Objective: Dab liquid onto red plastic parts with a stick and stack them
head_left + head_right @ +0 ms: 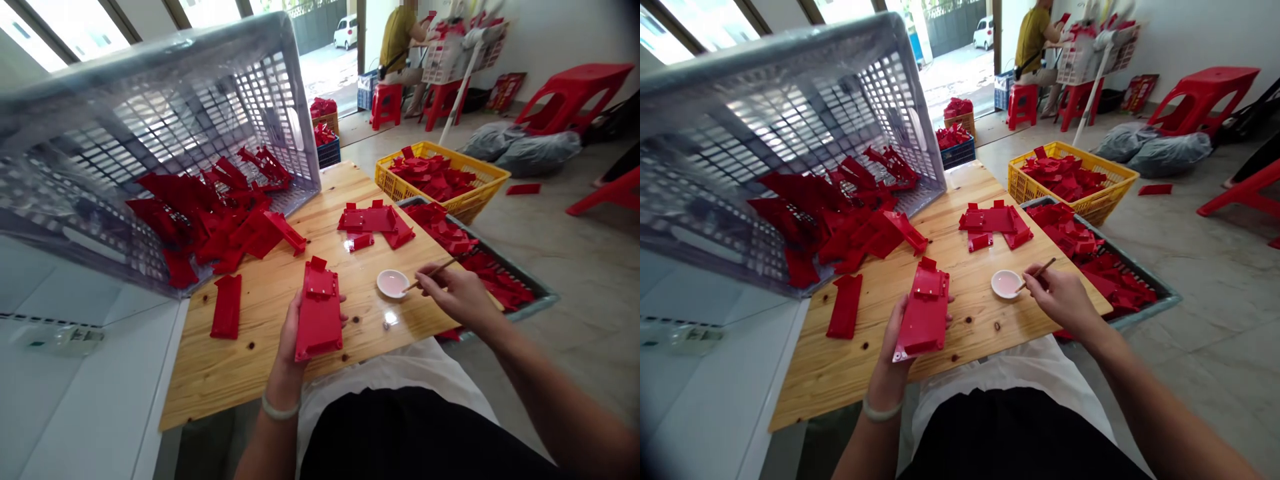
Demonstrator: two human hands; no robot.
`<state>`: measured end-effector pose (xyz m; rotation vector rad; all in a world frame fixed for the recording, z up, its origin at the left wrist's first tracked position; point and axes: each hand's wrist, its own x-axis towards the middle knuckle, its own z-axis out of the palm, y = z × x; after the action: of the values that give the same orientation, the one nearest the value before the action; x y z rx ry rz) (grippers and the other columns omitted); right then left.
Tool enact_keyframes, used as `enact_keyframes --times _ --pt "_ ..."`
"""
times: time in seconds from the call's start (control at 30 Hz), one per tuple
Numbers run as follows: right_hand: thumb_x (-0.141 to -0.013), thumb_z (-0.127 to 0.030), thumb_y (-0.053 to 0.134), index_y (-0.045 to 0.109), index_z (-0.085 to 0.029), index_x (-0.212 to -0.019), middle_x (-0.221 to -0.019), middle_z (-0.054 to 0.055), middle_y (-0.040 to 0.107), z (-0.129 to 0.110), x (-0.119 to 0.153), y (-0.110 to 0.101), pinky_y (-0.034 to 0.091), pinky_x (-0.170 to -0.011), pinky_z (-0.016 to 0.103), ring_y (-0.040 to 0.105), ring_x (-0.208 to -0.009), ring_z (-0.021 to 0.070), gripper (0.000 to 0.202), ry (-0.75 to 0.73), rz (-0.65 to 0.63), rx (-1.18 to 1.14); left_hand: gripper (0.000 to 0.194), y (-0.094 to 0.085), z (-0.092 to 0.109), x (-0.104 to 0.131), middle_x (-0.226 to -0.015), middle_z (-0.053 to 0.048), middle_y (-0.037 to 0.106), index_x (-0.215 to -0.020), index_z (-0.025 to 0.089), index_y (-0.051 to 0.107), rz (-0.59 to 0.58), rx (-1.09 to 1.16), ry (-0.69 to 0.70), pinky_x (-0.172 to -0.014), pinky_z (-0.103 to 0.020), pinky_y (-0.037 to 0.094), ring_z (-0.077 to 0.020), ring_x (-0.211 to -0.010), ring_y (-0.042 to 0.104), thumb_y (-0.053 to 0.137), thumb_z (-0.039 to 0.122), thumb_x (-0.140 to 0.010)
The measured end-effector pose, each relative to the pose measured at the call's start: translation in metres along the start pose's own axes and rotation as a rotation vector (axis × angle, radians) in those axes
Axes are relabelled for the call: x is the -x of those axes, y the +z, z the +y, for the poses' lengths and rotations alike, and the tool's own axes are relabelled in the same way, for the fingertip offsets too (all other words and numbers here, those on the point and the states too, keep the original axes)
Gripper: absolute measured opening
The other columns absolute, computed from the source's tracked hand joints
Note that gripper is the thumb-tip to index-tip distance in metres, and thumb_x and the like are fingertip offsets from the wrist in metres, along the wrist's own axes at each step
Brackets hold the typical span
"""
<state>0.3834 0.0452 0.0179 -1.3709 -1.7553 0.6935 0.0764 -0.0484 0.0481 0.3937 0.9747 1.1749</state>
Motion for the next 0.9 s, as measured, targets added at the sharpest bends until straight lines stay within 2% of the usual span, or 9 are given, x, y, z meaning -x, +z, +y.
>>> enact_keyframes --times 0.13,0.23,0.3,0.4,0.47,0.57,0.7,0.9 --pt "-0.088 -0.046 0.069 0.075 -0.022 -0.083 -0.076 0.005 0.079 -0.001 -0.001 0.000 0.056 -0.053 0.030 0.075 -0.061 0.0228 0.026 -0.066 -0.065 -0.006 0.065 0.013 -0.002 0.008 -0.110 -0.020 0.081 -0.114 0.007 0.078 -0.036 0.145 -0.031 -0.065 -0.031 0.062 -0.0234 -0.078 0.077 0.035 0.056 -0.108" --pt "-0.091 -0.051 0.069 0.076 -0.021 -0.086 -0.074 0.007 0.079 -0.012 0.002 -0.002 0.059 -0.056 0.032 0.076 -0.061 0.0249 0.031 -0.080 -0.010 -0.059 0.076 0.019 -0.006 0.012 -0.092 -0.020 0.080 -0.108 0.004 0.079 -0.062 0.215 -0.042 -0.062 -0.029 0.060 -0.0237 -0.075 0.077 0.025 0.057 -0.110" --pt "-0.093 -0.053 0.071 0.077 -0.019 -0.093 -0.079 0.009 0.080 -0.030 0.010 -0.004 0.065 -0.068 0.036 0.079 -0.071 0.0280 0.034 -0.046 0.068 -0.124 0.080 0.022 -0.010 0.015 -0.091 -0.020 0.080 -0.105 0.003 0.080 -0.073 0.261 -0.033 -0.067 -0.031 0.061 -0.0238 -0.075 0.077 0.022 0.058 -0.110" --pt "-0.095 -0.051 0.075 0.078 -0.024 -0.103 -0.091 0.007 0.082 -0.069 0.027 -0.005 0.066 -0.090 0.044 0.080 -0.090 0.0311 0.028 0.056 0.126 -0.321 0.079 0.031 -0.016 0.021 -0.106 -0.020 0.081 -0.109 0.003 0.080 -0.071 0.336 -0.007 -0.078 -0.033 0.062 -0.0239 -0.082 0.078 0.022 0.056 -0.111" --pt "-0.096 -0.047 0.075 0.079 -0.030 -0.102 -0.089 0.003 0.081 -0.094 0.039 0.000 0.067 -0.086 0.042 0.080 -0.086 0.0282 0.018 0.055 0.123 -0.453 0.082 0.038 -0.018 0.027 -0.105 -0.021 0.081 -0.112 0.001 0.080 -0.073 0.345 -0.030 -0.079 -0.032 0.062 -0.0239 -0.084 0.079 0.021 0.058 -0.111" --pt "-0.098 -0.037 0.074 0.079 -0.031 -0.102 -0.085 0.000 0.081 -0.114 0.048 0.011 0.069 -0.075 0.035 0.079 -0.074 0.0221 0.009 -0.071 0.102 -0.552 0.084 0.047 -0.021 0.035 -0.092 -0.020 0.082 -0.108 0.000 0.080 -0.057 0.330 -0.070 -0.079 -0.031 0.061 -0.0243 -0.081 0.079 0.024 0.063 -0.110" --pt "-0.099 -0.029 0.072 0.079 -0.030 -0.104 -0.087 0.000 0.082 -0.116 0.048 0.021 0.069 -0.076 0.033 0.080 -0.076 0.0205 0.008 -0.167 0.066 -0.513 0.075 0.053 -0.022 0.039 -0.093 -0.018 0.082 -0.107 0.004 0.081 -0.052 0.337 -0.051 -0.084 -0.034 0.060 -0.0259 -0.082 0.079 0.040 0.066 -0.107" --pt "-0.099 -0.022 0.071 0.078 -0.031 -0.105 -0.086 -0.002 0.082 -0.118 0.044 0.024 0.069 -0.073 0.029 0.080 -0.075 0.0188 0.013 -0.207 0.059 -0.525 0.079 0.052 -0.025 0.037 -0.091 -0.020 0.081 -0.108 0.001 0.080 -0.051 0.341 -0.071 -0.079 -0.033 0.059 -0.0258 -0.079 0.077 0.038 0.068 -0.106"
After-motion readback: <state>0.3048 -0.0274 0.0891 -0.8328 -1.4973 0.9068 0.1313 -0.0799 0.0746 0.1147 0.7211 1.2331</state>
